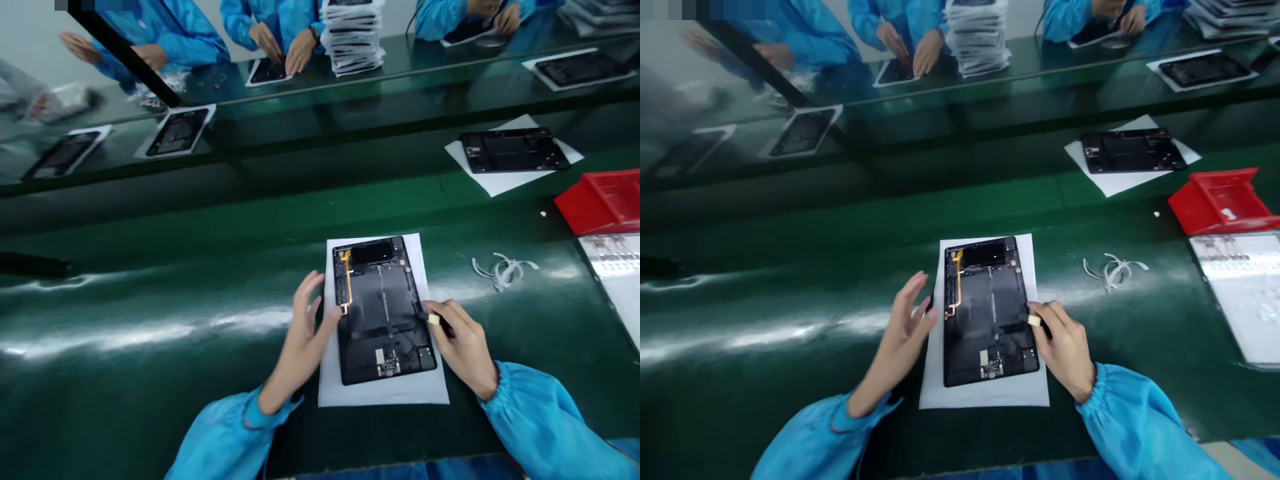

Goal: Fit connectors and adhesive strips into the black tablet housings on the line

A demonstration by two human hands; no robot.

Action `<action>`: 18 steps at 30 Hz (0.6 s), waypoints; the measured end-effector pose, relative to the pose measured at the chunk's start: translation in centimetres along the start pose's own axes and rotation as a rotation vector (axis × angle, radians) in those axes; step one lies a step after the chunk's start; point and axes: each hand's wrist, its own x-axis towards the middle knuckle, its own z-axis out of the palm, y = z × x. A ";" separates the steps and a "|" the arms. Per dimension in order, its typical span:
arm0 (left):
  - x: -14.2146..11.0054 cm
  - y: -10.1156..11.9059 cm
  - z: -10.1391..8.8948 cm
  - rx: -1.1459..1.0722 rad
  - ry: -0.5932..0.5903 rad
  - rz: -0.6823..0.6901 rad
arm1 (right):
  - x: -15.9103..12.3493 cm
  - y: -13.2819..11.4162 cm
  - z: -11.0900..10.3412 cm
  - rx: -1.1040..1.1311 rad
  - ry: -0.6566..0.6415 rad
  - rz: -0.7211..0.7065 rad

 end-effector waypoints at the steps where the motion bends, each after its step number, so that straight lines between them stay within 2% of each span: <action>1: 0.1 0.5 -0.6 -0.136 0.020 -0.159 | 0.0 0.1 0.1 -0.068 -0.010 0.010; 4: 0.7 2.0 -1.8 -0.476 -0.134 -0.496 | 0.1 0.2 0.4 -0.235 -0.050 0.027; 6: 1.2 2.7 -1.9 -0.583 -0.202 -0.590 | 0.2 0.3 0.5 -0.295 -0.079 0.026; 9: 1.5 2.9 -1.7 -0.644 -0.192 -0.640 | 0.2 0.3 0.5 -0.333 -0.102 0.025; 12: 0.2 1.6 -2.2 -0.693 -0.199 -0.710 | 0.1 0.2 0.7 -0.349 -0.121 0.035; 14: -1.5 0.0 -3.2 -0.700 -0.198 -0.738 | 0.1 0.2 0.8 -0.347 -0.144 0.051; 16: -3.3 -1.8 -4.3 -0.699 -0.127 -0.748 | 0.1 0.1 0.9 -0.323 -0.164 0.069; 18: -4.6 -3.1 -5.0 -0.739 -0.135 -0.835 | 0.1 0.2 0.9 -0.286 -0.168 0.085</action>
